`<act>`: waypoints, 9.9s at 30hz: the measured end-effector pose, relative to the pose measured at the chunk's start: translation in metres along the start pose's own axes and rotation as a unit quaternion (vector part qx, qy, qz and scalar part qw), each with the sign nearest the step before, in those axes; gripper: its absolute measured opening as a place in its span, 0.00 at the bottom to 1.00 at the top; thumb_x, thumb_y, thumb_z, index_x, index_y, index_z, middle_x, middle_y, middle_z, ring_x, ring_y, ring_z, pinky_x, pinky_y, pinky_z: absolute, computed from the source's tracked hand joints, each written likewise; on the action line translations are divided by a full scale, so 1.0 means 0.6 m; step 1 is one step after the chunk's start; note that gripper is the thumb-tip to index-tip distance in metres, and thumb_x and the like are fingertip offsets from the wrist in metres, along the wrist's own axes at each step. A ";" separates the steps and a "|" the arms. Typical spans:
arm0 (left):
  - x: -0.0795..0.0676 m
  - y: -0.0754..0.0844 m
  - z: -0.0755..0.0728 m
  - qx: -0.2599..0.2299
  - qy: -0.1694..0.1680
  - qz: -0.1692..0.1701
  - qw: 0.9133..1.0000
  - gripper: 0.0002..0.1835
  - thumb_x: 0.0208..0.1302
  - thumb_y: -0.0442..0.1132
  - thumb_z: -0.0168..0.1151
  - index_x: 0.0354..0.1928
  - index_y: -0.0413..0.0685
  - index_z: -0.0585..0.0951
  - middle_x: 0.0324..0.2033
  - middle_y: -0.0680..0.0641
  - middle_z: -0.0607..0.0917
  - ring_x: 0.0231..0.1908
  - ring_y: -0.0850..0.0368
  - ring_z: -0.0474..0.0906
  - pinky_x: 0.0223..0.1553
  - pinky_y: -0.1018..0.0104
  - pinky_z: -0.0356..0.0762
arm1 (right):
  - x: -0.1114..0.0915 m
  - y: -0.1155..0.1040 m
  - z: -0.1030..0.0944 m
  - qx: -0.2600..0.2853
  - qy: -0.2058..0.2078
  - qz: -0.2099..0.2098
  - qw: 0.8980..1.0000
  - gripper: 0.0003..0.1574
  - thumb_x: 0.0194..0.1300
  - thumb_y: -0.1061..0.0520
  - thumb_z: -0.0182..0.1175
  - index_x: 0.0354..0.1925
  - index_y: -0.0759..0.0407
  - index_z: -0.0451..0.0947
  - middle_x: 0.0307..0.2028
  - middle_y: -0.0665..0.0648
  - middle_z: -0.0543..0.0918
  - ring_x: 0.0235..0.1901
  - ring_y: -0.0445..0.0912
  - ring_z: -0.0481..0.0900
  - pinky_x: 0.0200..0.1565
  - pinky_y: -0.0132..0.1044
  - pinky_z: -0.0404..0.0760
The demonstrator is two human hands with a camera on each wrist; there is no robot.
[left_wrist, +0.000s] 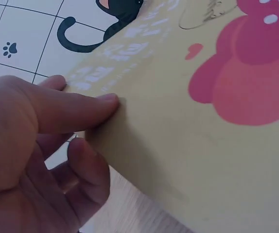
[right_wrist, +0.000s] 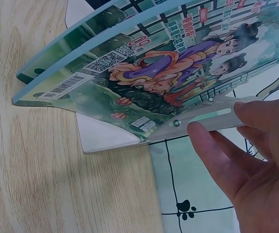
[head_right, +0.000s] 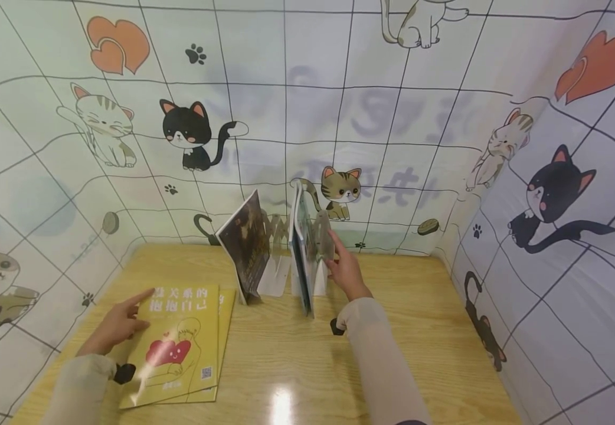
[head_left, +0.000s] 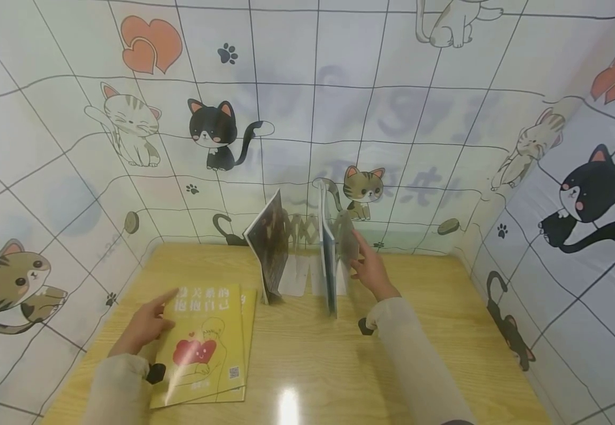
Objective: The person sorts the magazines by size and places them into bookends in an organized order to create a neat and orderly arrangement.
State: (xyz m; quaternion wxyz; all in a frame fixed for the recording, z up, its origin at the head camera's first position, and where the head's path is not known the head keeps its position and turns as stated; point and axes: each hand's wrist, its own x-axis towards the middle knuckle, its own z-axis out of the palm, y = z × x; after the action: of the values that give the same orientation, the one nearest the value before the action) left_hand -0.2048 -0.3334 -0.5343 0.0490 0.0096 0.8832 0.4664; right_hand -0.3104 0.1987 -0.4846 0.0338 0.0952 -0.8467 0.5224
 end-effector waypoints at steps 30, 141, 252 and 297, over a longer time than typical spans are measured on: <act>-0.046 0.011 -0.010 -0.004 0.123 0.081 0.989 0.41 0.60 0.26 0.64 0.73 0.58 0.64 0.28 0.41 0.74 0.29 0.57 0.70 0.21 0.67 0.71 | 0.004 0.005 0.000 -0.002 0.002 0.000 1.000 0.53 0.67 0.73 0.54 0.76 0.33 0.48 0.72 0.72 0.52 0.55 0.70 0.73 0.33 0.52 0.85; 0.014 0.294 0.208 0.025 0.461 0.405 0.789 0.31 0.49 0.20 0.65 0.59 0.38 0.79 0.22 0.42 0.74 0.19 0.53 0.73 0.18 0.70 0.75 | 0.007 0.002 -0.001 0.006 0.004 0.007 1.000 0.51 0.66 0.74 0.54 0.76 0.39 0.50 0.71 0.74 0.53 0.57 0.70 0.71 0.31 0.48 0.85; 0.078 0.131 0.265 0.138 0.375 0.373 0.837 0.25 0.52 0.26 0.68 0.56 0.40 0.81 0.49 0.39 0.80 0.48 0.41 0.76 0.37 0.48 0.81 | 0.001 0.001 0.000 0.008 0.004 0.003 1.000 0.50 0.68 0.73 0.53 0.77 0.40 0.48 0.70 0.76 0.53 0.56 0.72 0.71 0.35 0.56 0.84; 0.012 0.037 0.184 0.200 0.101 -0.125 0.966 0.72 0.42 0.72 0.69 0.76 0.41 0.40 0.66 0.16 0.39 0.65 0.17 0.33 0.61 0.26 0.34 | 0.005 0.007 0.001 -0.002 -0.001 -0.011 1.000 0.50 0.68 0.72 0.54 0.77 0.41 0.48 0.71 0.73 0.53 0.55 0.71 0.73 0.31 0.45 0.85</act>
State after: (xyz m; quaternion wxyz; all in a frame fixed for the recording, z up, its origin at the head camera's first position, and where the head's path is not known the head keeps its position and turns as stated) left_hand -0.2019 -0.2296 -0.5784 0.0143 -0.1391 0.9529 0.2691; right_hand -0.3141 0.1995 -0.4883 0.0389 0.1051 -0.8468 0.5200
